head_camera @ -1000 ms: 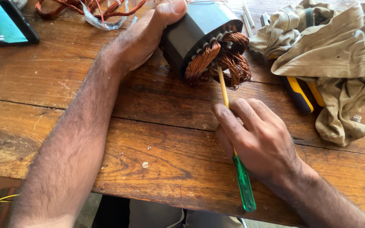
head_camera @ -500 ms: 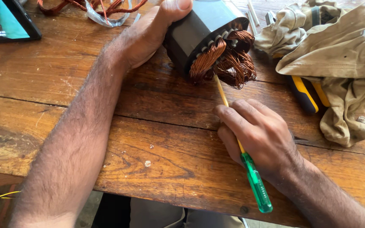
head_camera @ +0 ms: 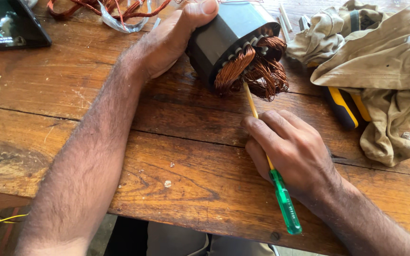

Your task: The person holds a motor stator with copper windings and uses a green-handled screwdriver to carefully push and arrange the wires into the stator slots. The hands repeatedly adjust the tool angle and position to seat the windings.

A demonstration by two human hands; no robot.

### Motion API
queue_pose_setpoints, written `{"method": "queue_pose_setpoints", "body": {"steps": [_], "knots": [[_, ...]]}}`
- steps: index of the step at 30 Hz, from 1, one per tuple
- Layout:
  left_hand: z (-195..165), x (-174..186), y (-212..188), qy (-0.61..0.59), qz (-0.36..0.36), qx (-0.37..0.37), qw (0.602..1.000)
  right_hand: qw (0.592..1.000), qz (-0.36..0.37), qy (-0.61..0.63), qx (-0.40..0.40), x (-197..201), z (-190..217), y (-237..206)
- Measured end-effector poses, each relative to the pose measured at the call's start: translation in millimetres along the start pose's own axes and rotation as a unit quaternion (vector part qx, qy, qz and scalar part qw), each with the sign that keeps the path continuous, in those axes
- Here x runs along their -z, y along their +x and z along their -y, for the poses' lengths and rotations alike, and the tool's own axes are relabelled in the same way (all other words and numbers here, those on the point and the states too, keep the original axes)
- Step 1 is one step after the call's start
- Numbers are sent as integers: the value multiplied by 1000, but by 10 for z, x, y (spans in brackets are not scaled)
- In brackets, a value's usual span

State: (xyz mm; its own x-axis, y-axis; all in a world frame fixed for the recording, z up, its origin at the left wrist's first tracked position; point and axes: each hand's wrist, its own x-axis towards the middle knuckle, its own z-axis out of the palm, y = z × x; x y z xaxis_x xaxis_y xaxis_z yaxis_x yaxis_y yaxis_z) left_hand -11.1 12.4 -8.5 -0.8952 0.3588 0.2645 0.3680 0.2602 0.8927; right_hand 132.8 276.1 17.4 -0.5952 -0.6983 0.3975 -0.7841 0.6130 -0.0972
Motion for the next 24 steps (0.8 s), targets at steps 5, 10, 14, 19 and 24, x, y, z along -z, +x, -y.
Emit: {"method": "queue_pose_setpoints", "body": {"steps": [5,10,14,19,24], "knots": [[7,-24,-4,18,4,9,1000,995,22,-94,19,-111,-18,-29],[16,-27,7,-2,15,3,1000,987,2,-150,50,-109,-55,-102],[16,-30,-14,-5,12,5,1000,991,-15,-121,47,-88,-87,-82],[-6,-29,-1,-14,17,-4,1000,996,-7,-67,61,-43,-63,-79],[2,-53,-10,-19,16,-9,1000,999,0,-26,41,-73,-42,-51]]}}
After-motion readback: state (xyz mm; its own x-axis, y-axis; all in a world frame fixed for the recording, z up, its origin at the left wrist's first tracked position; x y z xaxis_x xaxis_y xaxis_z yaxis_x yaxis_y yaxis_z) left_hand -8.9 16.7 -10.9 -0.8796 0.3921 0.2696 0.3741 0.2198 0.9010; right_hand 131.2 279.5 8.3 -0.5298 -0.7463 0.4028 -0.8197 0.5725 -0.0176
